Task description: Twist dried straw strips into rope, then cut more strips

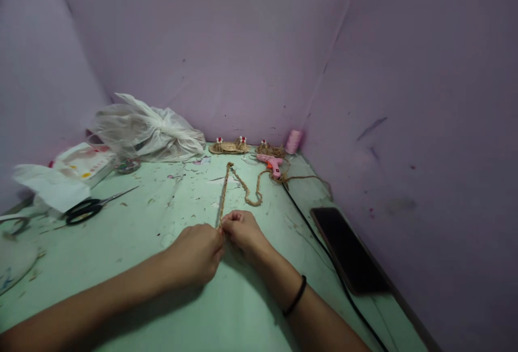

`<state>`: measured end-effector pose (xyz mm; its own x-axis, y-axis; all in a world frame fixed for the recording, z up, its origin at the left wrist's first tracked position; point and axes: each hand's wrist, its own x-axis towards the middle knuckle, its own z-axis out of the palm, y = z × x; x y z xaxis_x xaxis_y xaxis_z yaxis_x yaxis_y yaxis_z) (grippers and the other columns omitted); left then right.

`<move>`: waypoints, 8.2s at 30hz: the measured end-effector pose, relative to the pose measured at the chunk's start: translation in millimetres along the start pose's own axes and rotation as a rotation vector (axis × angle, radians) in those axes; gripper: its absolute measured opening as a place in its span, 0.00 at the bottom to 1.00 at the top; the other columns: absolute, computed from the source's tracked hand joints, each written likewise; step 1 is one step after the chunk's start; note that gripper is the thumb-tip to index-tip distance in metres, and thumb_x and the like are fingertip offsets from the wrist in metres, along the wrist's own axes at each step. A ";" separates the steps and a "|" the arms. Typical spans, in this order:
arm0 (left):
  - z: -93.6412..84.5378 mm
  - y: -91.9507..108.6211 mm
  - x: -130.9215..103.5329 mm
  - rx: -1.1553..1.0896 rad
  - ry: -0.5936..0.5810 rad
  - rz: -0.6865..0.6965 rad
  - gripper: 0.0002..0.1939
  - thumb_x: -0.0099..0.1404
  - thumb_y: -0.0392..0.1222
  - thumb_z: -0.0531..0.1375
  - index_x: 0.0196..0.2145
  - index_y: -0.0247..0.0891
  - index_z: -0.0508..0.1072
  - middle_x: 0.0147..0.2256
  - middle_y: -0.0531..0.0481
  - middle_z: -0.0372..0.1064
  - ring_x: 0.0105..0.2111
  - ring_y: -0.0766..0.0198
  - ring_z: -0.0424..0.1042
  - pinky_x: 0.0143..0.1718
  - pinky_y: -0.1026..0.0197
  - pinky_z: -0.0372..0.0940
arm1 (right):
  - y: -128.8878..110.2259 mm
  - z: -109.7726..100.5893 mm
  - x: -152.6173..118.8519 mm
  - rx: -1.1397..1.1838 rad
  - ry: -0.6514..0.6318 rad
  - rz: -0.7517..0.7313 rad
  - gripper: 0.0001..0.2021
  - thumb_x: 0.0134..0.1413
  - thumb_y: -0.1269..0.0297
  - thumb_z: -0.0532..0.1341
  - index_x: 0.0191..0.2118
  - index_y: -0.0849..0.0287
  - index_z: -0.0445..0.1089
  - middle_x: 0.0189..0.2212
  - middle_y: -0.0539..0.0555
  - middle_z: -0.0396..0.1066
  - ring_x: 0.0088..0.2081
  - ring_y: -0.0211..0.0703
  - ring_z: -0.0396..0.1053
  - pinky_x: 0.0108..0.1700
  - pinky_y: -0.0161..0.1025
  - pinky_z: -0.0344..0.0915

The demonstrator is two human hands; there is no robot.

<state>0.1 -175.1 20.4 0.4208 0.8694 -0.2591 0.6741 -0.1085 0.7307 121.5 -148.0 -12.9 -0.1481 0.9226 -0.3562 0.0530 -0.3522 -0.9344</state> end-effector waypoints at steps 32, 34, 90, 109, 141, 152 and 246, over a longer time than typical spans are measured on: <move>-10.4 -18.4 37.0 -0.649 0.042 -0.296 0.08 0.40 0.34 0.54 0.09 0.34 0.57 0.08 0.58 0.48 0.09 0.77 0.43 0.12 0.67 0.35 | -5.4 4.0 -28.9 -0.934 0.187 -0.392 0.08 0.42 0.66 0.56 0.22 0.59 0.71 0.18 0.54 0.69 0.19 0.35 0.58 0.22 0.34 0.46; -9.7 -21.5 37.0 -0.662 0.056 -0.241 0.05 0.39 0.32 0.54 0.11 0.33 0.61 0.08 0.58 0.50 0.09 0.78 0.45 0.12 0.68 0.36 | -2.9 7.5 -30.6 -0.943 0.156 -0.436 0.07 0.42 0.68 0.56 0.22 0.59 0.71 0.18 0.53 0.68 0.18 0.34 0.57 0.22 0.33 0.46; -12.0 -24.1 42.0 -0.722 0.107 -0.304 0.04 0.40 0.35 0.57 0.15 0.33 0.64 0.09 0.61 0.47 0.09 0.79 0.42 0.12 0.69 0.34 | -1.5 -28.2 -21.0 0.007 -0.086 0.012 0.12 0.33 0.68 0.61 0.31 0.65 0.69 0.24 0.53 0.71 0.18 0.31 0.63 0.15 0.27 0.55; -11.6 -21.5 40.2 -0.708 0.100 -0.293 0.03 0.40 0.35 0.57 0.16 0.32 0.65 0.09 0.61 0.48 0.10 0.79 0.42 0.12 0.70 0.35 | 12.8 -17.2 -18.8 -0.084 0.034 -0.277 0.05 0.36 0.69 0.61 0.24 0.65 0.68 0.17 0.49 0.67 0.19 0.31 0.62 0.22 0.29 0.56; -8.5 -19.2 42.1 -0.643 0.125 -0.265 0.03 0.40 0.35 0.57 0.15 0.32 0.66 0.09 0.60 0.47 0.10 0.78 0.41 0.14 0.68 0.35 | 13.0 -7.5 -9.7 0.120 0.234 -0.213 0.12 0.38 0.60 0.61 0.27 0.65 0.71 0.20 0.52 0.67 0.19 0.31 0.60 0.22 0.31 0.62; -8.5 -20.0 42.0 -0.636 0.107 -0.261 0.03 0.41 0.34 0.57 0.15 0.32 0.64 0.09 0.60 0.47 0.10 0.79 0.41 0.13 0.68 0.35 | -10.4 -37.2 -21.6 -0.061 0.252 -0.177 0.12 0.40 0.69 0.60 0.35 0.64 0.69 0.28 0.55 0.72 0.14 0.30 0.60 0.17 0.32 0.60; -13.9 -27.2 47.5 -0.621 -0.010 -0.334 0.03 0.41 0.35 0.57 0.18 0.34 0.66 0.09 0.59 0.48 0.09 0.77 0.41 0.12 0.68 0.33 | 9.5 -11.9 -23.4 0.232 -0.071 0.102 0.08 0.36 0.68 0.65 0.23 0.66 0.66 0.19 0.51 0.68 0.16 0.29 0.63 0.19 0.28 0.63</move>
<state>-6.7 -124.1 -3.0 0.2593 0.8034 -0.5361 0.2983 0.4613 0.8356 137.3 -171.1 -13.5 -0.2233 0.8702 -0.4393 -0.1556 -0.4767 -0.8652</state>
